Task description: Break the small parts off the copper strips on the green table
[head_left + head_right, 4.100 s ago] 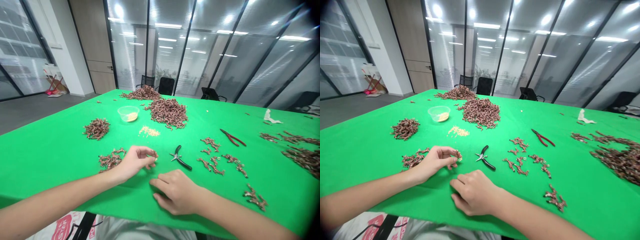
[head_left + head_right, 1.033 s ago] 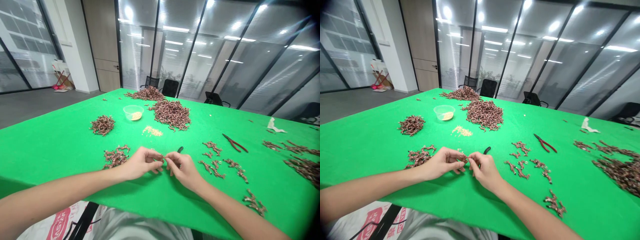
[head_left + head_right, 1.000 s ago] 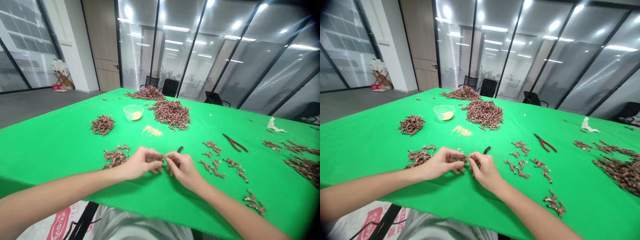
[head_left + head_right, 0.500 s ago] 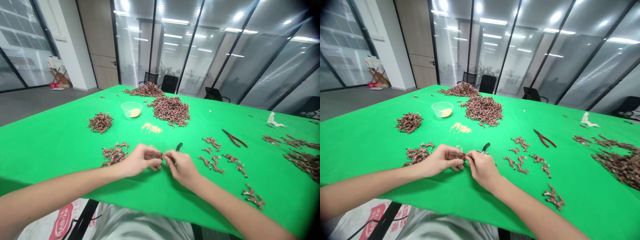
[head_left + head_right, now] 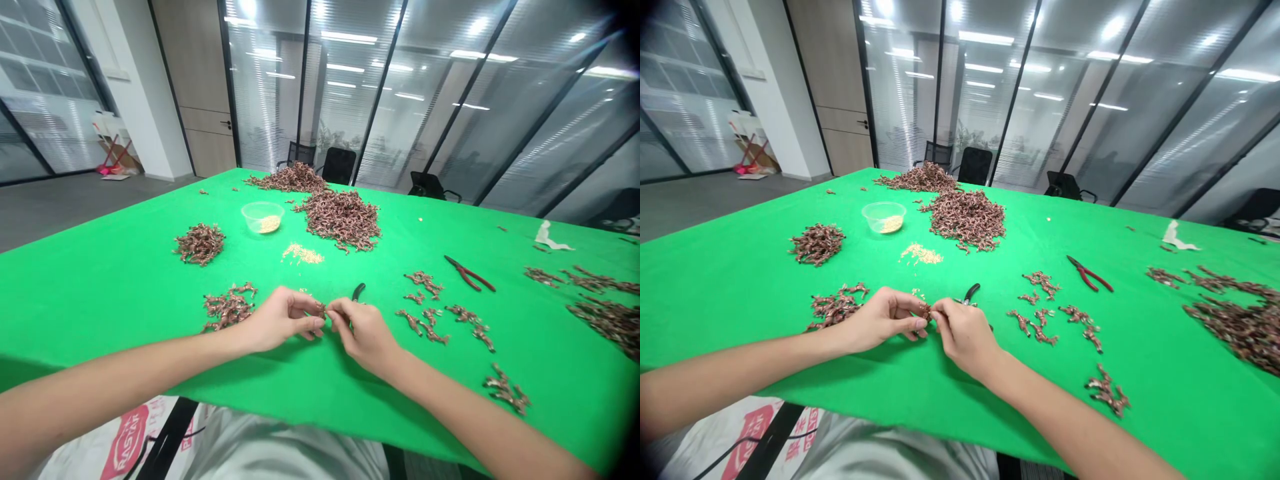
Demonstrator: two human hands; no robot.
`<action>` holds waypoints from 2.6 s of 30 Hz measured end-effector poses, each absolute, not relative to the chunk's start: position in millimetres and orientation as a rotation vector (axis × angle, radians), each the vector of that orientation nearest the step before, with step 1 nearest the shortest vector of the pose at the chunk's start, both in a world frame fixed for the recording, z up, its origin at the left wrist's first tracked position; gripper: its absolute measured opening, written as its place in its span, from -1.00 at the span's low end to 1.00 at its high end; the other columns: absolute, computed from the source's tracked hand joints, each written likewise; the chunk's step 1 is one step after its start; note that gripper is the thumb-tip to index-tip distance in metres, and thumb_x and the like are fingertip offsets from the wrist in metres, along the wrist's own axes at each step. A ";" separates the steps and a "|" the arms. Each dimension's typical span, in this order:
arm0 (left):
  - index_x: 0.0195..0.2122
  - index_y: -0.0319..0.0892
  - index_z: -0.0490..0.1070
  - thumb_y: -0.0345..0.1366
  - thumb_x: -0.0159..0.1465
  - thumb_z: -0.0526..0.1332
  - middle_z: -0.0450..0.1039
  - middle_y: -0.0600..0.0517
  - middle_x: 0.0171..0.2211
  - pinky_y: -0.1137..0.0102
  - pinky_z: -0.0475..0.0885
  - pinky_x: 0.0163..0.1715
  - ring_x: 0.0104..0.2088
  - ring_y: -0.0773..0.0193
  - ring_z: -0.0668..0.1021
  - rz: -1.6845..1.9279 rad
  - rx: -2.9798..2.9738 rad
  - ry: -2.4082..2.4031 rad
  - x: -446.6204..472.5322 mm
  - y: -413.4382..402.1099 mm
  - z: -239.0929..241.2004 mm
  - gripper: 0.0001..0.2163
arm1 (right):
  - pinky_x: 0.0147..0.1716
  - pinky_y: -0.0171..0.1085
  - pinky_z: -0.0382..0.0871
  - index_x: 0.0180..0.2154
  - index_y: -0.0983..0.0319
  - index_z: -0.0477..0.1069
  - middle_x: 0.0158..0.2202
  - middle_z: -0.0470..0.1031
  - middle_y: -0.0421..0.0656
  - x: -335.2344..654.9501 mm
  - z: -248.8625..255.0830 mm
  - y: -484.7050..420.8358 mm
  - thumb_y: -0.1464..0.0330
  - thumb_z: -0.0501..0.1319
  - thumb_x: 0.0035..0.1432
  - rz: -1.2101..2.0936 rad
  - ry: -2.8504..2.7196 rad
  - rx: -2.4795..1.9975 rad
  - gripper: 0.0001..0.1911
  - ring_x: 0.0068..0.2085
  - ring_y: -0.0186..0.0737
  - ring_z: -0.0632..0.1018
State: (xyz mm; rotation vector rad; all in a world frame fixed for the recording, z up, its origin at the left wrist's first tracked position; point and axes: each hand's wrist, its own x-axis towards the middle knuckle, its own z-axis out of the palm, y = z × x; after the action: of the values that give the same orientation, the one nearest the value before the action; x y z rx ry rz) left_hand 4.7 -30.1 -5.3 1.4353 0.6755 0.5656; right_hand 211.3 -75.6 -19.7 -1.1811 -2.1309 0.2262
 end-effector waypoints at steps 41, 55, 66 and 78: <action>-0.18 -0.31 0.63 -0.26 0.11 0.45 0.65 -0.08 -0.41 0.46 0.49 -0.44 -0.46 0.26 0.62 0.699 1.796 0.756 3.0 -37.0 -3.5 -0.71 | -0.58 -0.34 0.23 -0.31 0.23 0.37 -0.53 0.46 -0.21 202.1 -1.4 -90.8 0.30 0.09 0.36 0.786 -1.934 -1.302 -0.79 -0.60 -0.32 0.45; -0.17 -0.28 0.65 -0.39 0.25 0.35 0.66 -0.17 -0.20 0.44 0.57 -0.22 -0.24 0.19 0.69 1.046 2.270 0.339 -1.6 -31.1 -7.7 -0.84 | -0.74 -0.47 -0.09 -0.46 0.33 0.42 -0.59 0.44 -0.26 207.1 6.5 -86.3 0.14 0.44 0.03 1.848 -1.232 -1.133 -0.60 -0.74 -0.58 0.24; -0.12 -0.19 0.65 -0.25 0.36 0.22 0.64 -0.09 -0.19 0.49 0.46 -0.31 -0.26 0.25 0.63 0.731 2.224 0.558 -2.5 -39.6 7.7 -0.77 | -0.72 -0.45 -0.04 -0.34 0.30 0.45 -0.57 0.46 -0.28 207.1 1.6 -82.8 0.04 0.40 0.04 1.650 -1.373 -1.243 -0.56 -0.72 -0.51 0.33; -0.18 -0.34 0.64 -0.27 0.29 0.28 0.61 -0.12 -0.36 0.47 0.45 -0.41 -0.43 0.29 0.57 0.707 1.947 0.634 -0.2 -37.5 3.8 -0.77 | -0.71 -0.44 0.13 -0.31 0.31 0.46 -0.58 0.44 -0.28 204.6 -4.4 -83.0 0.02 0.37 0.08 1.531 -1.452 -1.214 -0.55 -0.70 -0.47 0.34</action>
State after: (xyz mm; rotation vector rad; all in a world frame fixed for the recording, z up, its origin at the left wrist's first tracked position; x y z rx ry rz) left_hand -0.2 -37.5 3.8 1.9465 0.6341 0.7070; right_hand 204.6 -83.0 -4.4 -1.2136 -1.4521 1.5313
